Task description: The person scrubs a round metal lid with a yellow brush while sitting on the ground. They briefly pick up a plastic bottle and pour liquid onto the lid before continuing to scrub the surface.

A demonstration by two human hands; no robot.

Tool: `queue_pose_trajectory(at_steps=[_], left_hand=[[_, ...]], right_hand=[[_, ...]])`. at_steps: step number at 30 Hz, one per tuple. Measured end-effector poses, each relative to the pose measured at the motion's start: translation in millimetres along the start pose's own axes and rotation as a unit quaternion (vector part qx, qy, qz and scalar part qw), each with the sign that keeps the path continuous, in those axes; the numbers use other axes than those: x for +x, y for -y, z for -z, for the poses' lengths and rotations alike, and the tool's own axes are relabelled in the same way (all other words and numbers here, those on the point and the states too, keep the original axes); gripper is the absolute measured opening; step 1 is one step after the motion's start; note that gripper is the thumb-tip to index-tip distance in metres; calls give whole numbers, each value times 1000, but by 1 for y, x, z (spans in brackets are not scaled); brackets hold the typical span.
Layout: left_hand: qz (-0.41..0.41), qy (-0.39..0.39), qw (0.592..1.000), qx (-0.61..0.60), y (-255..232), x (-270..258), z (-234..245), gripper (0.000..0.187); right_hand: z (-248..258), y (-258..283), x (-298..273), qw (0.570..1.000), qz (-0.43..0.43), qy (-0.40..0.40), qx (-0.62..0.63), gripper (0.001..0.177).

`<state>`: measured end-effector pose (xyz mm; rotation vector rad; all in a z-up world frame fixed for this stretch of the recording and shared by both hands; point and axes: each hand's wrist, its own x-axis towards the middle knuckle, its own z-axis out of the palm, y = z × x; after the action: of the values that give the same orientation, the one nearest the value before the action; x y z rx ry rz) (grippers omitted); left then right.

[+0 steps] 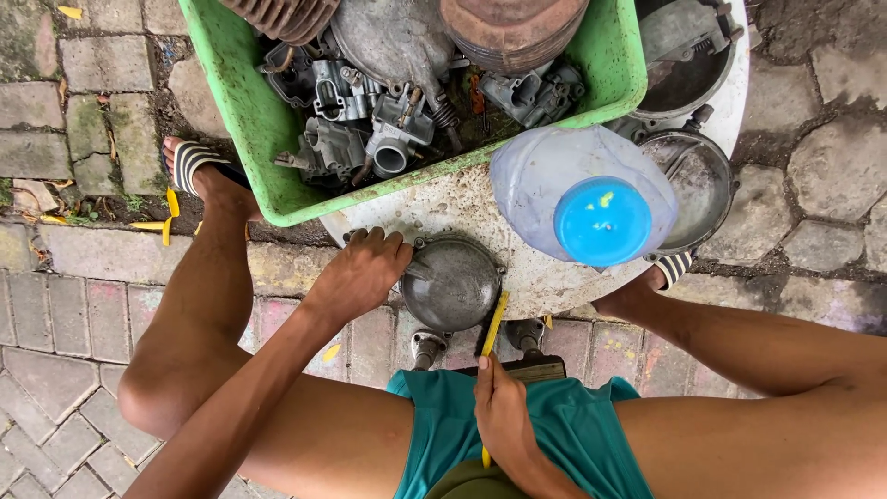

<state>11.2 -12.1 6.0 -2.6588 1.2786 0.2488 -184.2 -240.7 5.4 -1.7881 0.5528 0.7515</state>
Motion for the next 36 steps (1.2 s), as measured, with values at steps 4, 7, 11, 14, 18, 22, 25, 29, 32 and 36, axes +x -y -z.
queue_pose_trajectory(at_steps=[4, 7, 11, 14, 18, 22, 25, 29, 32, 36], left_hand=[[7, 18, 999, -25, -3, -3, -6, 42], [66, 92, 975, -190, -19, -14, 3, 44], [176, 136, 927, -302, -47, -24, 36, 12], [236, 98, 921, -294, -73, -27, 48, 18], [360, 58, 849, -382, -106, -18, 49, 16], [410, 75, 766, -490, -129, -7, 50, 20], [397, 37, 752, -525, -143, -1, 40, 27], [408, -10, 742, -532, -161, 7, 10, 10], [417, -15, 726, -546, -168, 12, -1, 7], [437, -9, 725, -532, -176, 12, -14, 9]], right_hand=[[33, 16, -3, 996, -83, 18, 41, 42], [74, 38, -7, 992, -92, 85, -6, 48], [122, 75, -9, 968, -13, 67, -243, 54], [142, 92, -5, 931, 66, 56, -355, 51], [150, 115, 11, 805, 238, 51, -542, 59], [137, 153, 28, 764, 224, 116, -594, 68], [127, 187, 33, 799, 210, 151, -543, 49], [110, 153, 48, 734, 239, 113, -626, 61], [107, 134, 54, 680, 291, 117, -663, 75], [111, 131, 67, 604, 298, -39, -738, 86]])
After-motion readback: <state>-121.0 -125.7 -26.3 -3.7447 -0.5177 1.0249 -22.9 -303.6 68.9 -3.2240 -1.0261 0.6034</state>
